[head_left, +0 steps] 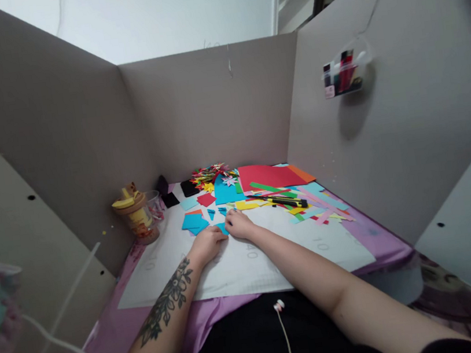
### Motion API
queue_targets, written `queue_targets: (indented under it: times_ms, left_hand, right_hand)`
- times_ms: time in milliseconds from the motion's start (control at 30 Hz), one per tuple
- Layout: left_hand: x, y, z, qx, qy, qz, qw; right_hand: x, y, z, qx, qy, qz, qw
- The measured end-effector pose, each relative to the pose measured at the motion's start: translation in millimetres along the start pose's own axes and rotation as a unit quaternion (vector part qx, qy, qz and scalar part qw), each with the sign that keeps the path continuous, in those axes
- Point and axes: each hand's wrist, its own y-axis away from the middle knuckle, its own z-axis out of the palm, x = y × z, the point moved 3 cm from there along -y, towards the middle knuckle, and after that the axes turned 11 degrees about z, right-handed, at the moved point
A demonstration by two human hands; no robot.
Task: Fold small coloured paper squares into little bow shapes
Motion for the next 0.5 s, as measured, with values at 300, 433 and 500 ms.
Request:
queue_targets:
  times_ms: [300, 433, 500]
  left_hand:
    - [0.2, 0.4, -0.1, -0.001, -0.007, -0.001, 1.000]
    - [2.4, -0.4, -1.5, -0.002, -0.018, 0.001, 1.000]
    - [3.0, -0.9, -1.4, -0.001, -0.021, 0.004, 1.000]
  right_hand:
    - [-1.1, 1.1, -0.8, 0.000, 0.007, 0.003, 1.000]
    - [-1.5, 0.6, 0.2, -0.004, 0.007, 0.003, 1.000]
    - [-1.3, 1.3, -0.1, -0.003, 0.002, 0.008, 1.000]
